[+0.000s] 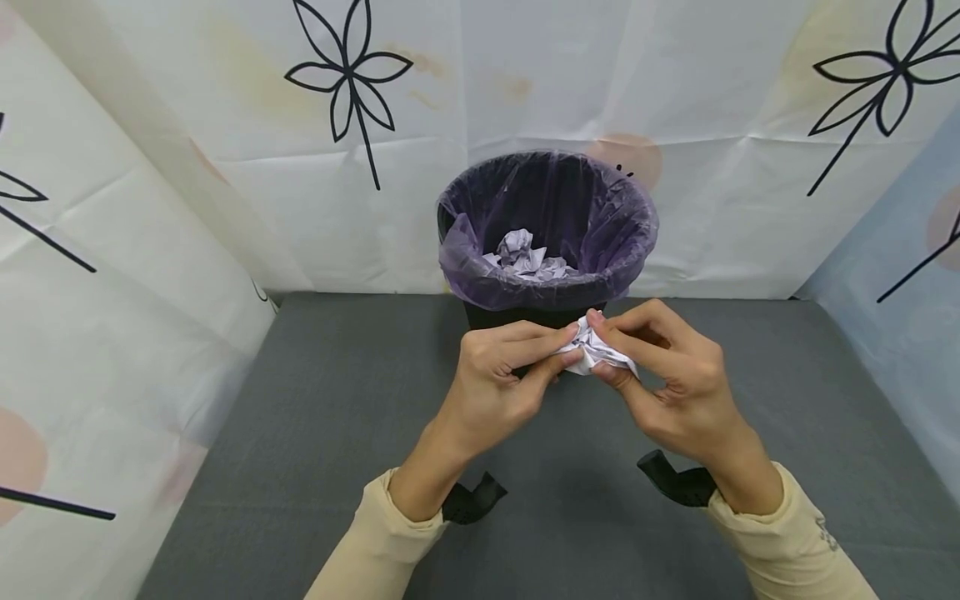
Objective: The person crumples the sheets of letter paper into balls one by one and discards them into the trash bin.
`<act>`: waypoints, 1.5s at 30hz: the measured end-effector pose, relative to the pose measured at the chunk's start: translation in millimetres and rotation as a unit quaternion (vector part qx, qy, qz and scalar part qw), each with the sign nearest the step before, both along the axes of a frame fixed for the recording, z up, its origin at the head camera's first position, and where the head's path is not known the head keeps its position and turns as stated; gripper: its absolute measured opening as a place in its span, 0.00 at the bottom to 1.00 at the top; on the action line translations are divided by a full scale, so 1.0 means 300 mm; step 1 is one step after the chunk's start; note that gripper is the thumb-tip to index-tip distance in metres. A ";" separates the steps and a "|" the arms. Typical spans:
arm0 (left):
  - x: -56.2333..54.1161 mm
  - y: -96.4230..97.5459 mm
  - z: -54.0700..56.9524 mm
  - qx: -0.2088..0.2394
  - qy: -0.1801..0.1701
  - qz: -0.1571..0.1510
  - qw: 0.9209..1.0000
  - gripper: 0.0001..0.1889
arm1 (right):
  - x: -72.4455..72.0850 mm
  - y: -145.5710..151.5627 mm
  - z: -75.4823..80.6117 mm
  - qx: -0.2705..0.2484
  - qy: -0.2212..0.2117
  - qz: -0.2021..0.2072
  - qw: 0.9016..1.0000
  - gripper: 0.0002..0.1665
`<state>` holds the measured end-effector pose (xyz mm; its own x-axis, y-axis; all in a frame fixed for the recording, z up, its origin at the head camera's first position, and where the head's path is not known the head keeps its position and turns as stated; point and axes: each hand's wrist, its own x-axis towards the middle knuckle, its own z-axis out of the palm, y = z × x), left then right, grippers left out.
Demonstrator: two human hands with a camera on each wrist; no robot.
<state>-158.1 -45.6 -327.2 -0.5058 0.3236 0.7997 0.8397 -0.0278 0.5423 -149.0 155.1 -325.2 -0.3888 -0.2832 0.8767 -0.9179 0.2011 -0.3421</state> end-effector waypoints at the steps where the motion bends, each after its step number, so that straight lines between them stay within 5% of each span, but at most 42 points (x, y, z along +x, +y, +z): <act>1: -0.001 -0.001 0.000 0.000 0.001 -0.001 1.000 0.12 | 0.001 -0.001 0.002 -0.002 0.003 -0.002 1.000 0.24; 4: -0.001 -0.005 0.007 0.010 -0.009 -0.011 1.000 0.12 | 0.005 0.000 0.008 -0.017 -0.005 0.012 1.000 0.24; 7: 0.001 -0.011 0.016 0.032 -0.043 -0.034 0.998 0.12 | 0.011 0.015 0.016 -0.043 -0.050 0.086 0.994 0.25; 12: 0.005 -0.033 0.029 0.058 -0.155 -0.079 0.983 0.14 | 0.009 0.063 0.025 -0.061 -0.151 0.243 0.956 0.27; 16: 0.007 -0.050 0.038 0.051 -0.211 -0.106 0.970 0.15 | 0.001 0.079 0.019 -0.067 -0.190 0.284 0.937 0.28; 20: 0.002 -0.058 0.042 0.026 -0.208 -0.112 0.971 0.15 | -0.006 0.058 0.007 -0.117 -0.182 0.269 0.939 0.31; 25: -0.007 -0.055 0.045 0.003 -0.173 -0.080 0.982 0.15 | -0.007 0.027 -0.005 -0.150 -0.154 0.240 0.947 0.39; 34: -0.001 -0.022 0.043 0.081 -0.154 -0.048 0.984 0.12 | -0.001 0.005 -0.007 -0.154 -0.120 0.184 0.963 0.37; 45: 0.018 0.017 0.035 0.127 -0.118 0.005 0.985 0.11 | 0.002 -0.037 -0.008 -0.188 -0.059 0.126 0.972 0.34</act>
